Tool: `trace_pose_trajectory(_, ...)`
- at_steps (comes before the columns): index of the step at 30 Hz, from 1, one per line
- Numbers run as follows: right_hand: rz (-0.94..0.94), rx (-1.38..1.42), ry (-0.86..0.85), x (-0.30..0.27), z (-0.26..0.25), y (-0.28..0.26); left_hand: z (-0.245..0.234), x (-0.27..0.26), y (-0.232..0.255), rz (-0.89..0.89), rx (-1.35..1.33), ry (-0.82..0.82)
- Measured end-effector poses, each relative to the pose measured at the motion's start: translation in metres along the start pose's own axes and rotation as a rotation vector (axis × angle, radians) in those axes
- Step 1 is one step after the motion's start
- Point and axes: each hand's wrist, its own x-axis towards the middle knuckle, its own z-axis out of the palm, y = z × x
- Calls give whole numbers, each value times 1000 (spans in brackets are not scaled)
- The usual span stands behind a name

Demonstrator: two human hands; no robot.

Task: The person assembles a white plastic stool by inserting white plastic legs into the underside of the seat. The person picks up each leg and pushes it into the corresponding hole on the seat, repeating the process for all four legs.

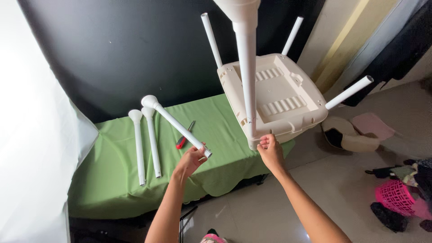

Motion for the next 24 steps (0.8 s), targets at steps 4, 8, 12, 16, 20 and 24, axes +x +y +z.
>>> trace_pose_trajectory(4,137,207,-449,-15,4,4,53,-25,-28,50,13,-22)
trace_pose_trajectory(8,448,646,-816,-50,-7,17,109,-45,-78,117,-68,-103)
trace_pose_trajectory(12,505,841,-1029,-66,-42,57,173,-66,-125,92,-55,-157)
trace_pose_trajectory(16,485,827,-1045,-77,-90,126,231,-89,-157,66,-48,-103)
trace_pose_trajectory(20,527,707,-988,-79,-151,195,276,-86,-175,-104,-245,57)
trace_pose_trajectory(24,590,733,-996,-82,-219,245,330,-62,-210,-120,-198,-64)
